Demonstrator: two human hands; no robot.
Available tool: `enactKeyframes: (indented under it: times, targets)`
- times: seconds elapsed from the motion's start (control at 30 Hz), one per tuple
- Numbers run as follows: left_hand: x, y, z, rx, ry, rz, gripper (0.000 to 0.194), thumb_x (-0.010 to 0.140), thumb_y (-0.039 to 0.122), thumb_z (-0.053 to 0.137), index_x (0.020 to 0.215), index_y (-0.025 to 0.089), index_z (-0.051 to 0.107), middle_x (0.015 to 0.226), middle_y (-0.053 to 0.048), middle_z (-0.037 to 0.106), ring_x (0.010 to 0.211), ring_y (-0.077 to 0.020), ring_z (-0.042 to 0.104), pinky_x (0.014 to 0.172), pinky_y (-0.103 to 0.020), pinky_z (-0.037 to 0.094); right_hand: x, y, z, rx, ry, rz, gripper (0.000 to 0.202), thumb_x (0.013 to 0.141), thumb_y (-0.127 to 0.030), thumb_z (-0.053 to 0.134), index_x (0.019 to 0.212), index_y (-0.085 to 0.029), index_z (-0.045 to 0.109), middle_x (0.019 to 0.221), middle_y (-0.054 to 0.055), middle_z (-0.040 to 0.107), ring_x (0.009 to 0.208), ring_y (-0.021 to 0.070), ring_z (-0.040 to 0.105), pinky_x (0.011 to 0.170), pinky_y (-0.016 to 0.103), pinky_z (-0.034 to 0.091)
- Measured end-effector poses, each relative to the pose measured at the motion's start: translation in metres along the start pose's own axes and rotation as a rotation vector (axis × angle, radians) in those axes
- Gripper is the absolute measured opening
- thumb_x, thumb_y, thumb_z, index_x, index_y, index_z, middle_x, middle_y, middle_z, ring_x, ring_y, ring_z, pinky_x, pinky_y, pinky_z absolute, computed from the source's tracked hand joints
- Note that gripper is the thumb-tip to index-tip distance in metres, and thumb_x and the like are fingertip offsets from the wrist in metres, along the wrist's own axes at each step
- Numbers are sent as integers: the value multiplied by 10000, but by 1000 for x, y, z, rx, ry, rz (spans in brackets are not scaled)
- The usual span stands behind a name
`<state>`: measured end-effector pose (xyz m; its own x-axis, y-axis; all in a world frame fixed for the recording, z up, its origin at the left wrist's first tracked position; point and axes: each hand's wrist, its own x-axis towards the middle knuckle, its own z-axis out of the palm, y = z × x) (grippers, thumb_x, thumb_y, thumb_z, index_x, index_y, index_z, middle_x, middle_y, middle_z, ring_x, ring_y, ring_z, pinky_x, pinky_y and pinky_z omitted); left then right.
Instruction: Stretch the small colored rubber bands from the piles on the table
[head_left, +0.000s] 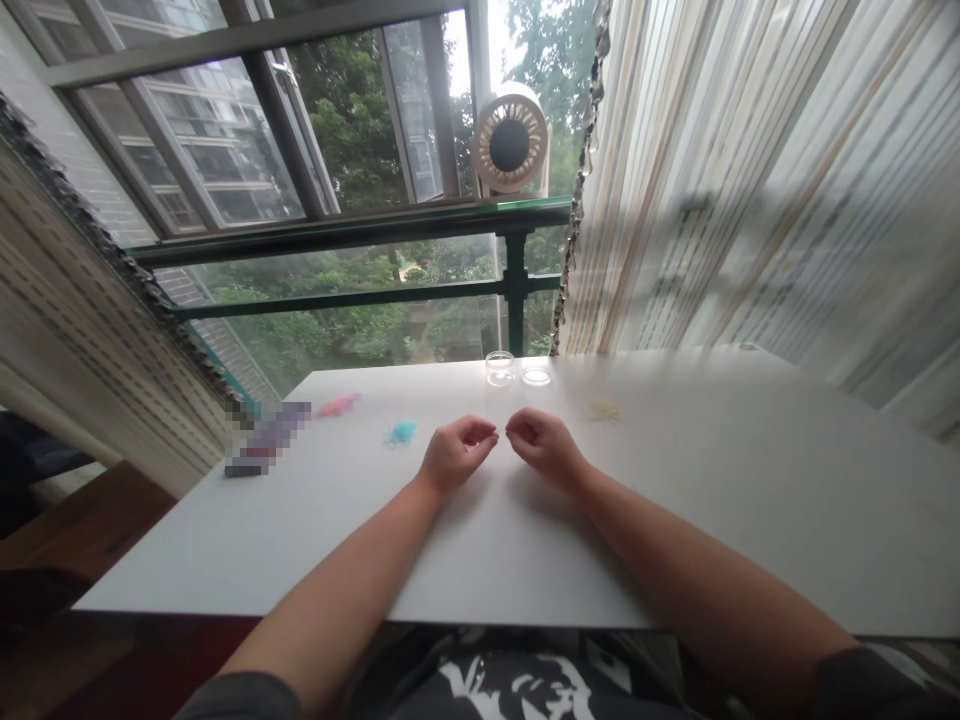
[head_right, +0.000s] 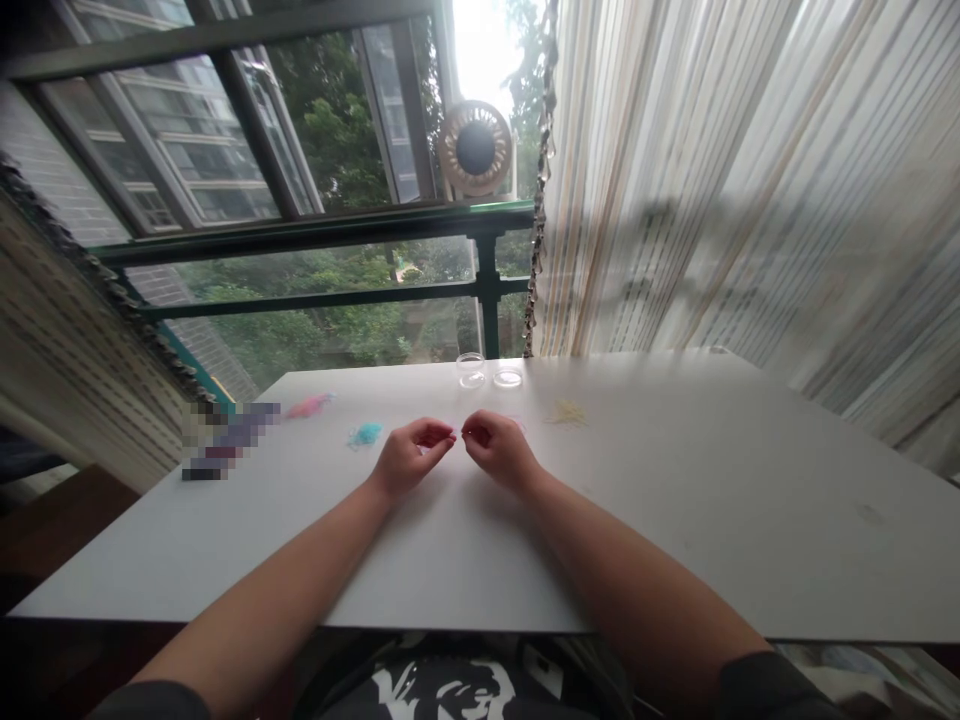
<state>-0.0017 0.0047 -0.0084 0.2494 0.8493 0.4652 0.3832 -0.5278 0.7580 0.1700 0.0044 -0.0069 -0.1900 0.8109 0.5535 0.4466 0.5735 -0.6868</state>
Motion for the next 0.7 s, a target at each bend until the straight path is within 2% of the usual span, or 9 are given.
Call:
enactKeyframes:
  times: [0.27,0.6,0.7]
  targets:
    - [0,3,-1,47,-1,38,216,747,313,568,907,182,631,833,-51,686,759,-156,635,733,-274,507,-1,5,1,-70,-19,-3,76,698,-205,518,708,-164,581,537,-24,499,491,84,399,487,200,331]
    - [1,3,-2,92,17,55,190,763,319,549,855,186,648,782,-40,682,699,-146,623,678,-256,496,-1,0,0,-23,-70,-34,36,690,-201,516,677,-172,532,515,-40,454,474,80,388,463,197,313]
    - [1,2,-4,86,15,61,185,771,312,543,850,182,648,759,-36,680,688,-142,623,657,-245,490,-1,-2,2,13,-92,-31,71,678,-187,526,748,-180,514,528,-50,459,463,77,390,458,196,315]
